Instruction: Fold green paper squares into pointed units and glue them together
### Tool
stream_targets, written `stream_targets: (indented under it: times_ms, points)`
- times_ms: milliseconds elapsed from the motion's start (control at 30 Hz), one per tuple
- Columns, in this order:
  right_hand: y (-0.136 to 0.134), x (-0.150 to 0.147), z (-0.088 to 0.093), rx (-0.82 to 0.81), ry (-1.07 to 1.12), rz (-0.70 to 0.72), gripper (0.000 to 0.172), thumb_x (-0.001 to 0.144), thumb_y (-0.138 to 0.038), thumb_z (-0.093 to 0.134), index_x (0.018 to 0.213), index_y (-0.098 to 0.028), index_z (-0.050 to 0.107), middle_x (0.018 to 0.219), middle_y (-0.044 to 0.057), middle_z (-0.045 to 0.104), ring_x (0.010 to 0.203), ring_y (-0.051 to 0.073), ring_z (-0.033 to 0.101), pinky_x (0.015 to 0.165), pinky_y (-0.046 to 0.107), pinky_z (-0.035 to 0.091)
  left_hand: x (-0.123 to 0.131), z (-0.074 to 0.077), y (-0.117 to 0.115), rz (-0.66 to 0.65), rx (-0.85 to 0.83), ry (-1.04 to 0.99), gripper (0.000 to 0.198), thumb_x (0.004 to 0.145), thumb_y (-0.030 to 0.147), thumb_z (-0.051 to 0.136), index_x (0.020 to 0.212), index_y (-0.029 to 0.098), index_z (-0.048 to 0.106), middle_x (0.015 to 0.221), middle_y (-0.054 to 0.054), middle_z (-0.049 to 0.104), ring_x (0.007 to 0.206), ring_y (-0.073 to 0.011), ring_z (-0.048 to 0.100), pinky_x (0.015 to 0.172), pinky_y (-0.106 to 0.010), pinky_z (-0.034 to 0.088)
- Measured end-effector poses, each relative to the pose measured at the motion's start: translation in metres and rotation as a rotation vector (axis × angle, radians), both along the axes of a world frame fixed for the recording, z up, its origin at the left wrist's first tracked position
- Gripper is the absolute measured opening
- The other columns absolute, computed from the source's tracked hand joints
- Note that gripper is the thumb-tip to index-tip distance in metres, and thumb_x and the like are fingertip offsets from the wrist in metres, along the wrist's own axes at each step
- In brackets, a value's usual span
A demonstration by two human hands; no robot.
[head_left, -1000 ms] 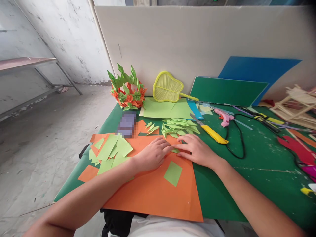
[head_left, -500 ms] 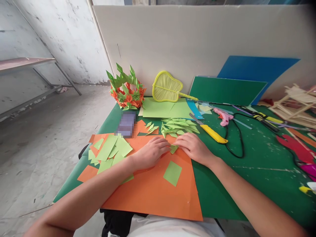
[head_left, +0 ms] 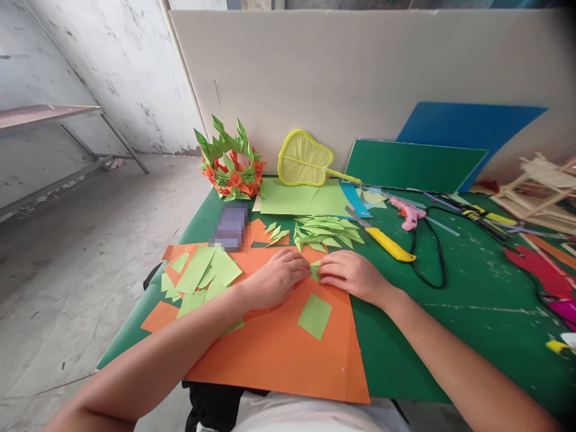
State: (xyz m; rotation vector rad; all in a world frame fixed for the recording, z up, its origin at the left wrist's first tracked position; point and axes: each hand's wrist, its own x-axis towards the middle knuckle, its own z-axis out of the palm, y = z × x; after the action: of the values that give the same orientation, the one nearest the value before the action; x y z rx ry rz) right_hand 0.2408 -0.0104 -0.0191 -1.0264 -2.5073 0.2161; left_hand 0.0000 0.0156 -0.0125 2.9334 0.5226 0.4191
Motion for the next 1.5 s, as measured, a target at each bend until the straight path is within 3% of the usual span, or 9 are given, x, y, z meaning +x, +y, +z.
stream_targets:
  times_ms: [367, 867, 1500]
  points:
    - [-0.003, -0.001, 0.000, 0.104, -0.085, 0.025, 0.023, 0.096, -0.030, 0.046, 0.089, -0.021, 0.066, 0.097, 0.005, 0.068, 0.089, 0.018, 0.061, 0.080, 0.032, 0.044, -0.001, -0.001, 0.002, -0.016, -0.040, -0.020, 0.032, 0.094, 0.013, 0.037, 0.120, 0.018, 0.056, 0.120, -0.007, 0.062, 0.115, -0.0226, 0.050, 0.102, -0.042, 0.035]
    - [-0.001, -0.017, -0.012, 0.014, 0.096, -0.161, 0.013, 0.085, -0.018, 0.052, 0.072, -0.021, 0.051, 0.071, 0.002, 0.057, 0.071, 0.017, 0.051, 0.065, 0.029, 0.042, -0.001, 0.001, 0.002, -0.009, -0.026, 0.008, 0.031, 0.093, 0.013, 0.041, 0.118, 0.022, 0.058, 0.122, -0.005, 0.062, 0.115, -0.0220, 0.049, 0.102, -0.041, 0.032]
    - [-0.001, -0.025, -0.014, 0.075, 0.031, -0.251, 0.015, 0.077, -0.011, 0.055, 0.068, -0.020, 0.048, 0.068, 0.001, 0.057, 0.065, 0.016, 0.052, 0.060, 0.028, 0.040, 0.000, 0.002, 0.000, -0.007, -0.020, 0.017, 0.030, 0.091, 0.010, 0.042, 0.116, 0.020, 0.057, 0.120, -0.006, 0.062, 0.114, -0.0220, 0.050, 0.103, -0.041, 0.033]
